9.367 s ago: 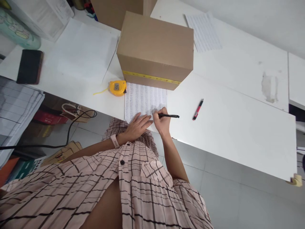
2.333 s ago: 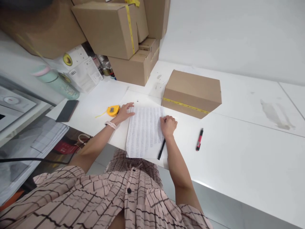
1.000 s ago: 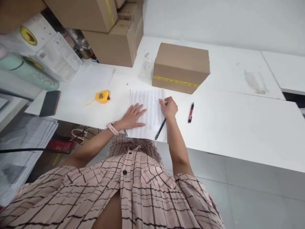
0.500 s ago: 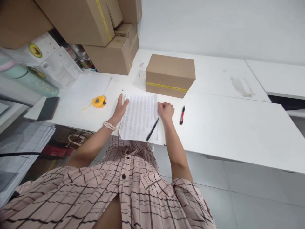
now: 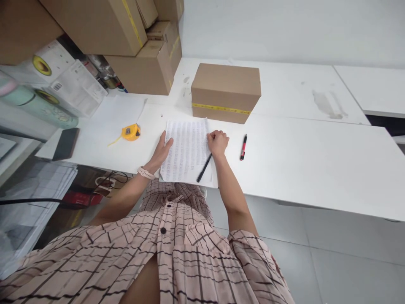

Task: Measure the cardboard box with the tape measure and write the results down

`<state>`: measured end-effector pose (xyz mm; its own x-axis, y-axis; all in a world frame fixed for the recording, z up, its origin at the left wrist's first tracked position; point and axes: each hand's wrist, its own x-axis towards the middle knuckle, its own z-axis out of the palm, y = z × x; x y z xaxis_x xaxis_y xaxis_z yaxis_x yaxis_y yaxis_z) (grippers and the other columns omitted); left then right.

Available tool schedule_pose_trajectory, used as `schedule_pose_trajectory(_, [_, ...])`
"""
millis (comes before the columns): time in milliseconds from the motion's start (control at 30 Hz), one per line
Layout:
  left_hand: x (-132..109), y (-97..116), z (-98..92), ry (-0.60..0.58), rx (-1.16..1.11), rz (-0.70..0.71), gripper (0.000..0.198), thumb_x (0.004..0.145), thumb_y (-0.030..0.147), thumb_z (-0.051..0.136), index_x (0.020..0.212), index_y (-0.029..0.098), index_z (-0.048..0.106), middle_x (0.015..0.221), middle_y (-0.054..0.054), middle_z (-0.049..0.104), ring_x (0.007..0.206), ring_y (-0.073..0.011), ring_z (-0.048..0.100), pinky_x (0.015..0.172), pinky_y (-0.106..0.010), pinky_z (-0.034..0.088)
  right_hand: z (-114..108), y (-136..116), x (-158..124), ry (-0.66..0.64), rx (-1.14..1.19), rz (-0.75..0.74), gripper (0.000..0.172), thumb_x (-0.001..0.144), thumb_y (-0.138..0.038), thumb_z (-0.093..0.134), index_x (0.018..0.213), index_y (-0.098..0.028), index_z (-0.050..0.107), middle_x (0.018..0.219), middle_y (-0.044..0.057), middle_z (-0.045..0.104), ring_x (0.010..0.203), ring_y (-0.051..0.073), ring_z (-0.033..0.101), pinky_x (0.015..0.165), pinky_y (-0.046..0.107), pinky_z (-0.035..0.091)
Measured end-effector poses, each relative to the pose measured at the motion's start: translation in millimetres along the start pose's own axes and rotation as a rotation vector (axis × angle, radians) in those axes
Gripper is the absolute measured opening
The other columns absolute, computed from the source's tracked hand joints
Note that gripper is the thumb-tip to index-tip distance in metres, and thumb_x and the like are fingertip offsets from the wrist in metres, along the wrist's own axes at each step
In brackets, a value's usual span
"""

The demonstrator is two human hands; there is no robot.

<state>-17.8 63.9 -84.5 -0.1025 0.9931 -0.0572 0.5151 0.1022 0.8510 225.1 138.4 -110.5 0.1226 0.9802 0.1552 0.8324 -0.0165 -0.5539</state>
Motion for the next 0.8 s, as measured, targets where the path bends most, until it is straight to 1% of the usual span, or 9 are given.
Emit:
schedule_pose_trajectory(133, [0.2,-3.6,1.6,-0.005,0.064,0.027,0.067,0.104,0.049,0.035,0.162,0.029,0.008,0.168,-0.005,0.027,0.155,-0.024,0.023,0.125,-0.043,0.027,0.7,0.4,-0.5,-0.001,-0.006,0.0,0.02,0.091,-0.031,0.051,0.085,-0.018,0.066,0.097,0.011,0.069,0.095,0.028,0.056,0.089,0.041,0.037])
schedule_pose_trajectory(233, [1.2,-7.5,0.8,-0.023,0.143,0.029,0.067,0.104,0.045,0.035,0.163,0.024,0.009,0.169,-0.008,0.022,0.155,-0.0232,0.021,0.125,-0.042,0.027,2.6,2.0,-0.5,0.011,-0.005,-0.002,0.02,0.091,-0.031,0.05,0.084,-0.018,0.064,0.097,0.011,0.069,0.095,0.028,0.056,0.089,0.041,0.036])
schedule_pose_trajectory(367, [0.1,-11.7,-1.9,-0.077,0.303,0.046,0.065,0.099,0.035,0.044,0.159,0.019,0.027,0.169,-0.01,0.02,0.157,-0.0248,0.016,0.127,-0.043,0.022,6.3,5.7,-0.2,0.044,0.027,-0.011,0.016,0.087,-0.031,0.053,0.087,-0.019,0.064,0.095,0.01,0.069,0.094,0.029,0.056,0.089,0.042,0.036])
schedule_pose_trajectory(467, [-2.8,-11.1,-2.5,-0.103,0.436,0.07,0.065,0.095,0.03,0.046,0.156,0.01,0.034,0.168,-0.014,0.02,0.157,-0.0276,0.013,0.128,-0.045,0.015,7.8,8.2,0.2,0.067,0.066,-0.019,0.02,0.085,-0.031,0.055,0.1,-0.02,0.064,0.092,0.008,0.069,0.095,0.029,0.057,0.09,0.042,0.037])
schedule_pose_trajectory(567, [-7.0,-8.0,-1.0,-0.107,0.555,0.09,0.067,0.095,0.032,0.045,0.154,0.003,0.034,0.167,-0.02,0.022,0.157,-0.0323,0.011,0.128,-0.051,0.004,8.4,9.2,0.4,0.077,0.096,-0.019,0.028,0.084,-0.031,0.056,0.109,-0.02,0.062,0.089,0.007,0.069,0.095,0.029,0.058,0.091,0.043,0.037])
schedule_pose_trajectory(633, [-11.1,-6.6,0.5,-0.105,0.611,0.1,0.068,0.096,0.036,0.042,0.155,0.004,0.032,0.167,-0.02,0.022,0.157,-0.034,0.008,0.127,-0.056,-0.003,9.2,8.4,-0.2,0.073,0.108,-0.017,0.027,0.083,-0.031,0.057,0.107,-0.02,0.062,0.088,0.006,0.068,0.095,0.029,0.058,0.092,0.044,0.038])
schedule_pose_trajectory(733, [-17.8,-6.7,1.2,-0.111,0.655,0.114,0.069,0.098,0.041,0.038,0.158,0.008,0.028,0.168,-0.018,0.019,0.157,-0.0342,0.006,0.124,-0.06,-0.005,9.2,6.1,-2.2,0.066,0.155,-0.015,0.021,0.083,-0.034,0.058,0.099,-0.021,0.062,0.085,0.005,0.066,0.093,0.027,0.058,0.094,0.045,0.039])
schedule_pose_trajectory(767, [-18.5,-6.5,0.2,-0.117,0.666,0.119,0.07,0.098,0.043,0.038,0.158,0.008,0.027,0.168,-0.018,0.018,0.157,-0.0344,0.006,0.124,-0.061,-0.005,7.6,5.9,-2.3,0.082,0.199,-0.005,0.021,0.084,-0.036,0.057,0.098,-0.021,0.062,0.084,0.004,0.065,0.091,0.026,0.059,0.093,0.045,0.04])
schedule_pose_trajectory(800, [-17.2,-5.6,-1.8,-0.122,0.67,0.124,0.072,0.098,0.045,0.039,0.159,0.008,0.025,0.168,-0.019,0.017,0.157,-0.0346,0.005,0.124,-0.061,-0.004,4.6,6.5,-1.3,0.124,0.257,0.012,0.023,0.085,-0.039,0.056,0.099,-0.021,0.062,0.085,0.004,0.065,0.089,0.025,0.059,0.092,0.044,0.042])
